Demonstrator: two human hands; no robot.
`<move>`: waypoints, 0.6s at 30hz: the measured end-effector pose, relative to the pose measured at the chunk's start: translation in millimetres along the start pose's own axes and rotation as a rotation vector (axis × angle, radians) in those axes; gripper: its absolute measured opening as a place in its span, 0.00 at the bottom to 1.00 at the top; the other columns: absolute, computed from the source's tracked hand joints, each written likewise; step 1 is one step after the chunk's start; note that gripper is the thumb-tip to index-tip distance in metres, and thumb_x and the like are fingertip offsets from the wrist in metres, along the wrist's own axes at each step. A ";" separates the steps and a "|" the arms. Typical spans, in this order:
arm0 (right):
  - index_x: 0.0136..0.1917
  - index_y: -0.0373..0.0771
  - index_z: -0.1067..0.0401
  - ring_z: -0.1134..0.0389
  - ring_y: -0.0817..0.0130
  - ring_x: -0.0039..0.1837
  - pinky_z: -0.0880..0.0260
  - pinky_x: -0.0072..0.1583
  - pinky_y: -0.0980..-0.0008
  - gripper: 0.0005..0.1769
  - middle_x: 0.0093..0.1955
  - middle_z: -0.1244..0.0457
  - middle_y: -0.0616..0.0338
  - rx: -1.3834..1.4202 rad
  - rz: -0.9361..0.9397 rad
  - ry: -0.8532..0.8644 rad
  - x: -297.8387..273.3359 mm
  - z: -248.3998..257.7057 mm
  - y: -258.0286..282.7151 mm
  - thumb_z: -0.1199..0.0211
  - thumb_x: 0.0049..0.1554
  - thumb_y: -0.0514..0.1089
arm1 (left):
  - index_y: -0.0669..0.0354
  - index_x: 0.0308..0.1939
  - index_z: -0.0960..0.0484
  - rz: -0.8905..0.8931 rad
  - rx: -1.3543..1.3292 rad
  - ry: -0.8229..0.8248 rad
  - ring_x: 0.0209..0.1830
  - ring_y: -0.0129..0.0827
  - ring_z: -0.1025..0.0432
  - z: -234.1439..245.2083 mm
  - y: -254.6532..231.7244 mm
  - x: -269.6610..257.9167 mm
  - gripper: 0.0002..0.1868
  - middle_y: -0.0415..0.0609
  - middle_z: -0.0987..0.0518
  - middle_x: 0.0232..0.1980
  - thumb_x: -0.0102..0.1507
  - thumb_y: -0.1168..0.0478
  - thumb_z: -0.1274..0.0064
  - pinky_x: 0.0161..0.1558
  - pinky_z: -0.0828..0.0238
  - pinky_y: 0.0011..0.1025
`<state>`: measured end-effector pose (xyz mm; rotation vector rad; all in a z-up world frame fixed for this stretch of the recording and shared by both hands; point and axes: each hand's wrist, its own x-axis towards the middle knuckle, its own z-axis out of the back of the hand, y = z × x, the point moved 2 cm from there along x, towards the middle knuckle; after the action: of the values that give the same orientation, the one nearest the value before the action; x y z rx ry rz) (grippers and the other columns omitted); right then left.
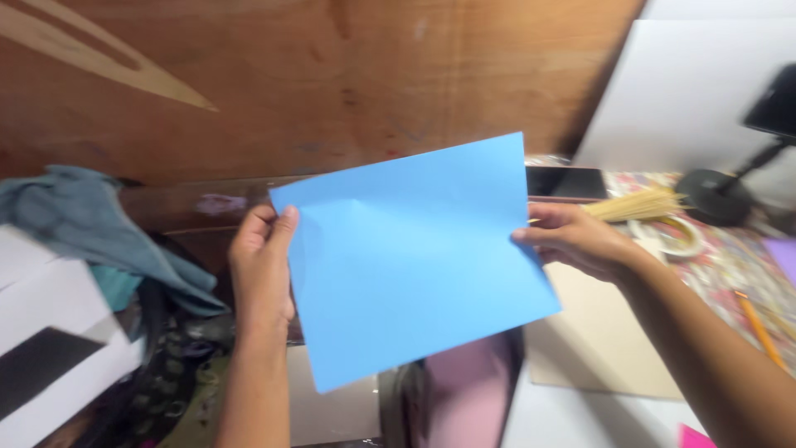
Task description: The person applies adhesive tape to the edge of a blue sheet of paper, places it onto a piece of cardboard, and cuts the paper with scissors.
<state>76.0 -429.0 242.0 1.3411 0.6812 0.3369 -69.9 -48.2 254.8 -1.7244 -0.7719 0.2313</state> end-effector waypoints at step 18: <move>0.60 0.43 0.27 0.27 0.71 0.45 0.26 0.43 0.68 0.20 0.45 0.28 0.59 0.105 -0.129 -0.618 -262.1 61.3 -143.8 0.39 0.54 0.45 | 0.69 0.64 0.26 0.933 -0.053 0.728 0.52 0.33 0.23 -81.1 116.5 -195.3 0.29 0.54 0.18 0.56 0.58 0.64 0.40 0.56 0.24 0.33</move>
<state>-108.1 -663.1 175.5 1.3953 0.2632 -0.2205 -132.4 -242.6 126.0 -1.9209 0.5891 0.1808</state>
